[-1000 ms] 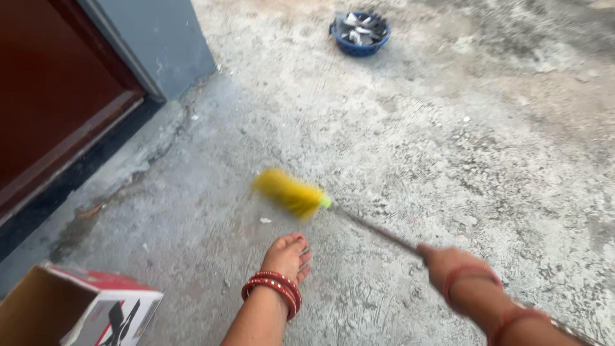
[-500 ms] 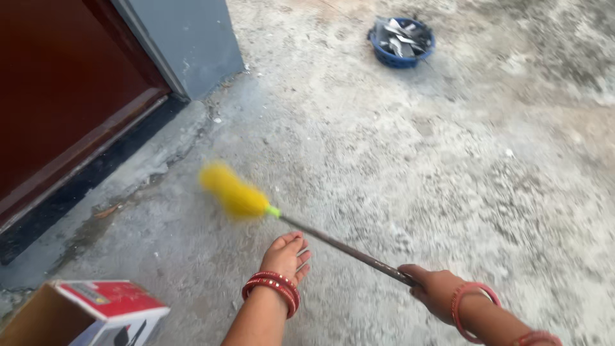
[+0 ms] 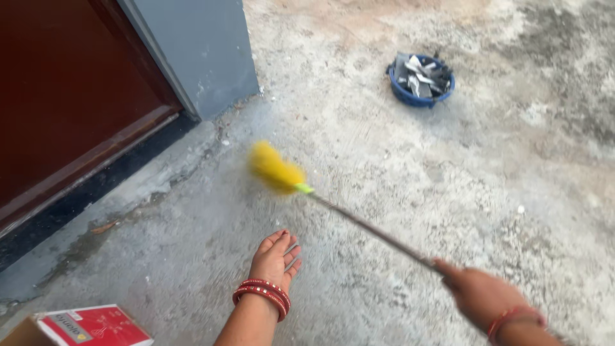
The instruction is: The person sweeps debris from a concrete floor into a blue plastic basket using a yellow hand-held brush on a long handle.
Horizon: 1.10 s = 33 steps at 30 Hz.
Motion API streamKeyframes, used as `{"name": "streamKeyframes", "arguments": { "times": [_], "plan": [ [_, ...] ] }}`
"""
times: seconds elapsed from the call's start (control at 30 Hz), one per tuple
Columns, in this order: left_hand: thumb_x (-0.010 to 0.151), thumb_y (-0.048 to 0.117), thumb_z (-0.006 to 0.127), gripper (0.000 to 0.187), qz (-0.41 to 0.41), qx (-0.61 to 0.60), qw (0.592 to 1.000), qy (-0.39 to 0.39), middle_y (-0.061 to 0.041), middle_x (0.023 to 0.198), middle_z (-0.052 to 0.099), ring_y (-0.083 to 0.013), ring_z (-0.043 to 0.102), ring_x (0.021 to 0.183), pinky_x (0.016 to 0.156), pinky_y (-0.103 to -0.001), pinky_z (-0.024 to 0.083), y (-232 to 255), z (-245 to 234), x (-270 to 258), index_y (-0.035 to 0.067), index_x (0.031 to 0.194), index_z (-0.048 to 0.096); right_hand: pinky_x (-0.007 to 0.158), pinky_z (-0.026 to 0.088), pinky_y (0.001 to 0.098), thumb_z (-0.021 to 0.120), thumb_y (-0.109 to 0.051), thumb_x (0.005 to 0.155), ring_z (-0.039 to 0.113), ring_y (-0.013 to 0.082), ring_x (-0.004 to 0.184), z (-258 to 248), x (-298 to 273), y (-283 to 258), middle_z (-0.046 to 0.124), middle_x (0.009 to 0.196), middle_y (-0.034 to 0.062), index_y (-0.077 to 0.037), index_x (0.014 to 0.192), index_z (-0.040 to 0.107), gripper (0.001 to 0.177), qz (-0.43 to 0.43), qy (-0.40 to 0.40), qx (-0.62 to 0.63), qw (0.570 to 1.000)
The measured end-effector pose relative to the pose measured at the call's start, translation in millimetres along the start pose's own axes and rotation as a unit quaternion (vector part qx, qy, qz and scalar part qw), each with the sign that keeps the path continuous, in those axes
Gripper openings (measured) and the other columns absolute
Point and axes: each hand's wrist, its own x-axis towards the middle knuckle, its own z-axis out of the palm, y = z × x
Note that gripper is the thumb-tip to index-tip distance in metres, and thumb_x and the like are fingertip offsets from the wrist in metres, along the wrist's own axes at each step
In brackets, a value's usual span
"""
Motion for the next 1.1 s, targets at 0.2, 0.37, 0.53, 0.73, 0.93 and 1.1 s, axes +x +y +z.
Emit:
{"name": "streamKeyframes", "arguments": {
  "times": [0.2, 0.37, 0.53, 0.73, 0.93, 1.1],
  "plan": [
    [0.097, 0.028, 0.062, 0.035, 0.04, -0.032, 0.999, -0.004, -0.007, 0.126, 0.064, -0.0262, 0.059, 0.119, 0.101, -0.045, 0.046, 14.7, 37.1, -3.5, 0.014, 0.128, 0.059, 0.106, 0.048, 0.0438, 0.043, -0.03, 0.105, 0.061, 0.028, 0.124, 36.2, 48.2, -66.3, 0.059, 0.137, 0.0069, -0.051, 0.153, 0.034, 0.054, -0.194, -0.07, -0.018, 0.978],
    [0.096, 0.03, 0.063, 0.035, 0.06, -0.04, 0.996, 0.048, -0.003, 0.125, 0.066, -0.0235, 0.061, 0.119, 0.1, -0.043, 0.047, 14.2, 29.9, -0.2, 0.014, 0.128, 0.059, 0.099, 0.052, 0.0452, 0.041, -0.031, 0.103, 0.066, 0.0295, 0.119, 26.6, 57.6, -134.9, 0.07, 0.122, 0.0078, -0.032, 0.133, 0.056, 0.034, -0.242, -0.093, -0.026, 0.965],
    [0.095, 0.027, 0.064, 0.036, 0.081, -0.093, 0.989, 0.085, -0.005, 0.124, 0.066, -0.0255, 0.061, 0.117, 0.098, -0.046, 0.047, 5.6, 14.9, 1.9, 0.015, 0.129, 0.059, 0.096, 0.054, 0.0447, 0.046, -0.036, 0.103, 0.072, 0.0296, 0.108, -27.7, 66.1, -124.5, 0.073, 0.11, 0.0096, -0.033, 0.124, 0.065, 0.028, -0.157, -0.075, 0.041, 0.984],
    [0.095, 0.027, 0.064, 0.036, 0.09, -0.128, 0.983, 0.101, -0.003, 0.124, 0.067, -0.0238, 0.062, 0.115, 0.096, -0.045, 0.048, 7.7, 4.5, -7.9, 0.016, 0.129, 0.059, 0.094, 0.054, 0.0449, 0.05, -0.035, 0.102, 0.071, 0.0337, 0.108, -41.9, 84.8, -108.6, 0.074, 0.112, 0.0133, -0.034, 0.135, 0.058, 0.034, -0.182, 0.024, 0.094, 0.979],
    [0.096, 0.025, 0.064, 0.032, 0.132, -0.143, 0.974, 0.118, -0.004, 0.122, 0.066, -0.0227, 0.061, 0.11, 0.094, -0.045, 0.048, 40.7, -21.0, -17.1, 0.015, 0.126, 0.06, 0.1, 0.051, 0.0371, 0.049, -0.03, 0.098, 0.071, 0.0227, 0.114, -29.7, 32.1, -167.9, 0.075, 0.12, 0.0038, -0.039, 0.137, 0.059, 0.041, -0.303, -0.075, 0.164, 0.936],
    [0.097, 0.025, 0.061, 0.03, 0.185, -0.143, 0.959, 0.159, -0.003, 0.122, 0.066, -0.0203, 0.062, 0.111, 0.094, -0.042, 0.048, 68.3, -65.3, -38.7, 0.015, 0.126, 0.06, 0.094, 0.051, 0.0431, 0.053, -0.03, 0.1, 0.069, 0.0303, 0.107, -10.8, -41.8, -277.6, 0.074, 0.115, 0.0101, -0.025, 0.128, 0.062, 0.03, -0.332, -0.13, 0.152, 0.922]
  ]
}}
